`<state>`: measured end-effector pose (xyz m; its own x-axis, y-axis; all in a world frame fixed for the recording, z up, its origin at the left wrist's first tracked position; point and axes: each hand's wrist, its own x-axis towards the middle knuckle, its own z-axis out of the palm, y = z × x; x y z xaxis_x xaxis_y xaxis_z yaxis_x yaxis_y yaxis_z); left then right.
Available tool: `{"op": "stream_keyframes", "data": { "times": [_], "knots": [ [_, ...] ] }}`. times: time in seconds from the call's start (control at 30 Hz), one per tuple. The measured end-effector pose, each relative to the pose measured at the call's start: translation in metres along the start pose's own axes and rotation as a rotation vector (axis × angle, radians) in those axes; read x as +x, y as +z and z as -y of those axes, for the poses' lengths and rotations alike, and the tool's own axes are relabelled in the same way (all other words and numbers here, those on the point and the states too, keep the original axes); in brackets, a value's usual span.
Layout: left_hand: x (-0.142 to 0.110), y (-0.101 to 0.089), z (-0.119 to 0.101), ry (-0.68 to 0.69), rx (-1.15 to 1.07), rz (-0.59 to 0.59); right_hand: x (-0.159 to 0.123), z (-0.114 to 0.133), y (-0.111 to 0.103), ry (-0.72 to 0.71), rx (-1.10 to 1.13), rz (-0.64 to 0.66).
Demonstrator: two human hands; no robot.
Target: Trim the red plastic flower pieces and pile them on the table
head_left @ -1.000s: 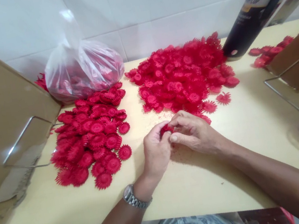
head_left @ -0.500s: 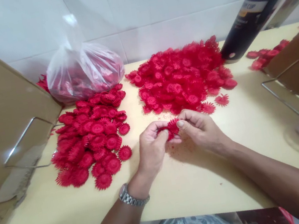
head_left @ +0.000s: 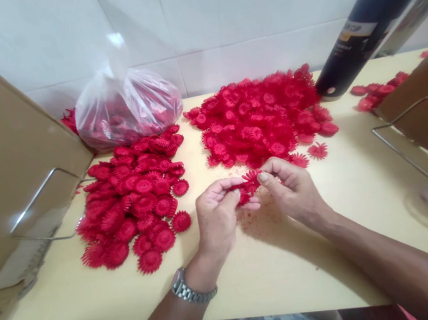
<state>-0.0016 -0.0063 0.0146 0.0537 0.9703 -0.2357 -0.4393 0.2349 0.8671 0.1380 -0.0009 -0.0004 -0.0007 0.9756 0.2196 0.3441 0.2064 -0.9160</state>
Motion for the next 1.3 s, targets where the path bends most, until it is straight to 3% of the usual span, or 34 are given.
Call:
{"op": "stream_keyframes", "data": {
  "times": [0.07,0.17,0.2,0.3,0.4,0.47,0.67,0.9,1.0,1.1,1.3],
  "knots": [
    [0.0,-0.003,-0.005,0.014,-0.003,-0.03,0.003,0.004,-0.006,-0.025,0.006,-0.062],
    [-0.001,-0.005,-0.01,0.126,0.004,-0.111,0.007,0.013,-0.018,-0.108,0.054,-0.304],
    [-0.001,-0.004,-0.011,0.162,0.019,-0.093,0.008,0.016,-0.021,-0.137,0.057,-0.307],
    [-0.003,-0.002,-0.01,0.112,0.077,0.09,0.007,0.02,-0.026,-0.186,-0.034,-0.108],
    [-0.003,-0.004,-0.011,0.06,0.163,0.007,0.007,0.016,-0.026,-0.173,-0.092,-0.059],
    [-0.002,-0.007,-0.012,-0.001,0.192,0.027,0.008,0.013,-0.026,-0.184,-0.088,-0.013],
    [0.0,-0.006,-0.007,0.015,0.372,0.172,0.003,0.006,-0.018,-0.03,0.171,0.215],
    [0.001,-0.012,0.003,-0.009,0.321,0.181,0.0,0.005,-0.007,0.121,0.418,0.336],
    [0.001,-0.013,0.004,-0.025,0.288,0.173,-0.002,0.006,-0.004,0.174,0.506,0.317],
    [0.002,-0.015,0.006,0.0,0.266,0.142,-0.002,0.004,-0.005,0.177,0.35,0.221],
    [0.003,-0.018,0.006,0.089,0.317,0.119,-0.001,-0.001,-0.007,0.153,0.177,0.177]
  ]
}}
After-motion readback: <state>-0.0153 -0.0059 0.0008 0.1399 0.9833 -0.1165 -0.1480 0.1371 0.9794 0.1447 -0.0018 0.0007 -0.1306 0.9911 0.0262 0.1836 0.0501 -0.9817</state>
